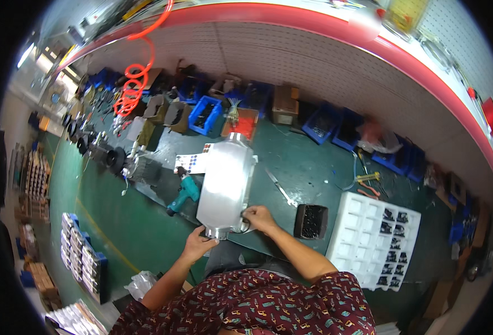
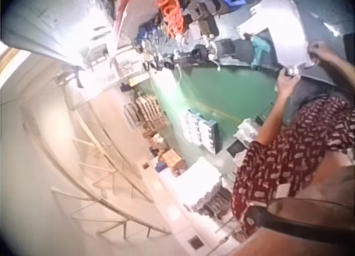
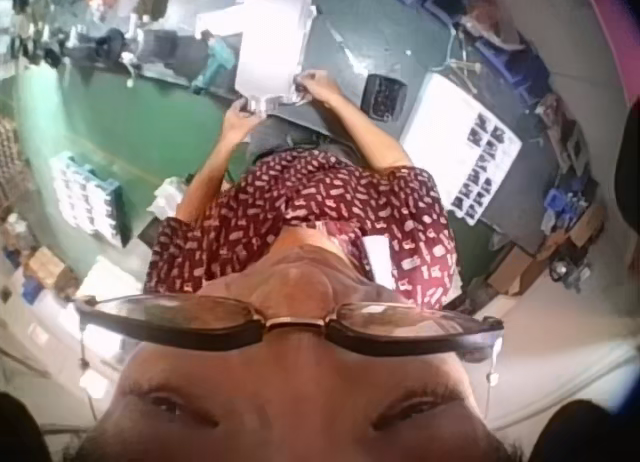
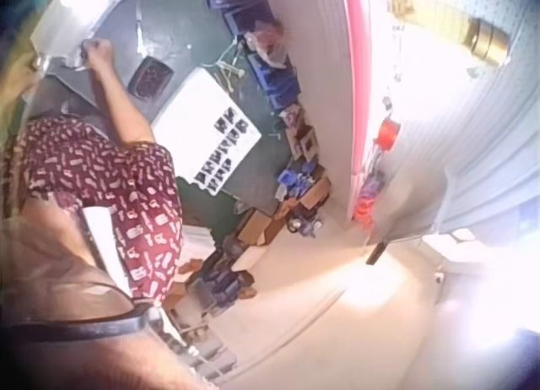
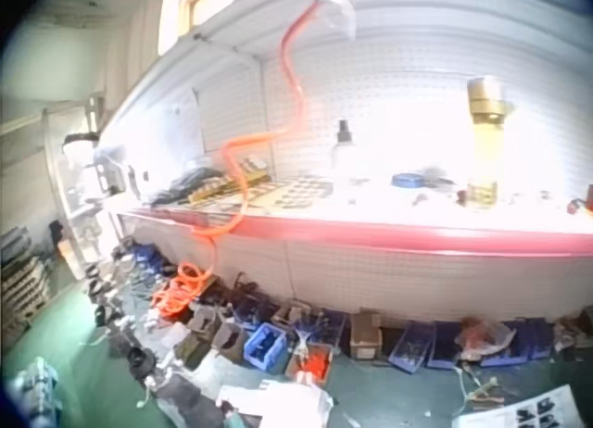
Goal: The person assembles a silver metal housing with an electric motor using a cordless drill to fasten screws. They then apply small circular stickers to the housing surface and handle a white plastic cover, placing it aside.
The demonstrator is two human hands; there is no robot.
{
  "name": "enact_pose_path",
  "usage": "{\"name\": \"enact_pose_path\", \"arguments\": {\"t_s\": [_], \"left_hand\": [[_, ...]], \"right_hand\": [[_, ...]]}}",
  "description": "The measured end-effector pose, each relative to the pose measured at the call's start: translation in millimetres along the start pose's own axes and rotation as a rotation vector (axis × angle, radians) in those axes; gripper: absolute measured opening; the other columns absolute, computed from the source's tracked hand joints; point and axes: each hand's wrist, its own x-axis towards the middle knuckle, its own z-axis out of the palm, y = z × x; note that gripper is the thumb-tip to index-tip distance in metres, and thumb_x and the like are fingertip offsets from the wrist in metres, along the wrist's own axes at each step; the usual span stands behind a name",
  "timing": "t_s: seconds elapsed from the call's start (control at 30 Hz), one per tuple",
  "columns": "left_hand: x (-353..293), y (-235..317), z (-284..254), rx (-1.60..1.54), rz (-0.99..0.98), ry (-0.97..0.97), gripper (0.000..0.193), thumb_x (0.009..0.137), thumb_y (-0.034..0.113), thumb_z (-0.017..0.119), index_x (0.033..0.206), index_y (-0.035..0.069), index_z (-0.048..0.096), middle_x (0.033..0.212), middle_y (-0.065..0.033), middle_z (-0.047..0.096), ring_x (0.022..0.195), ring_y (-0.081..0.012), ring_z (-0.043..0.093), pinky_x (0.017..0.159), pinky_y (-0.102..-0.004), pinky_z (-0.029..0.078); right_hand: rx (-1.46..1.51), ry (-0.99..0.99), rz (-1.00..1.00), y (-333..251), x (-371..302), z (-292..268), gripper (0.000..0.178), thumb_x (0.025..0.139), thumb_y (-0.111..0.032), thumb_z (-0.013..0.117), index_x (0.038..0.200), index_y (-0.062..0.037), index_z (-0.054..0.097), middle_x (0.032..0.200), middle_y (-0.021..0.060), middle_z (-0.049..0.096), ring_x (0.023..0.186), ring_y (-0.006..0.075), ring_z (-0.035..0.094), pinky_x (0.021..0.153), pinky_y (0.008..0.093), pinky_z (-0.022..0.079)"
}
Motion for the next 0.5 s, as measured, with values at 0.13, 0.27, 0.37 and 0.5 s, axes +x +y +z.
{"name": "enact_pose_path", "arguments": {"t_s": [0.13, 0.27, 0.37, 0.5], "left_hand": [[15, -2, -46, 0.322, 0.263, 0.219, 0.075, 0.078, 0.024, 0.082, 0.140, -0.002, 0.050, 0.100, -0.0193, 0.073, 0.085, -0.0311, 0.071, 0.080, -0.0370, 0.057], [53, 14, -74, 0.649, 0.263, 0.339, 0.078, 0.077, 0.019, 0.080, 0.145, 0.003, 0.046, 0.136, -0.0219, 0.056, 0.125, -0.0415, 0.053, 0.106, -0.0459, 0.045], [91, -5, -90, 0.747, 0.277, 0.312, 0.082, 0.078, 0.022, 0.079, 0.149, 0.004, 0.040, 0.148, -0.0203, 0.044, 0.136, -0.0406, 0.041, 0.115, -0.0492, 0.034], [134, -15, -99, 0.753, 0.288, 0.280, 0.085, 0.078, 0.019, 0.078, 0.151, 0.006, 0.036, 0.148, -0.0208, 0.042, 0.138, -0.0408, 0.038, 0.117, -0.0532, 0.029]], "right_hand": [[-0.134, 0.340, -0.225, -15, 32, -32, 0.016, 0.091, -0.013, 0.066, 0.090, 0.0014, 0.072, 0.077, 0.0030, 0.069, 0.066, 0.0101, 0.061, 0.062, 0.0264, 0.050], [-0.160, 0.493, -0.488, -112, 78, -38, 0.014, 0.090, -0.010, 0.068, 0.094, 0.0025, 0.071, 0.077, 0.0090, 0.069, 0.070, 0.0162, 0.064, 0.067, 0.0309, 0.051], [-0.424, 0.393, -0.700, -207, 117, -8, 0.016, 0.089, -0.009, 0.069, 0.099, 0.0022, 0.071, 0.086, 0.0174, 0.071, 0.078, 0.0273, 0.069, 0.073, 0.0354, 0.054], [-0.665, 0.148, -0.761, -260, 220, 49, 0.019, 0.088, -0.011, 0.068, 0.104, -0.0007, 0.072, 0.102, 0.0191, 0.071, 0.095, 0.0371, 0.068, 0.085, 0.0423, 0.054]]}}
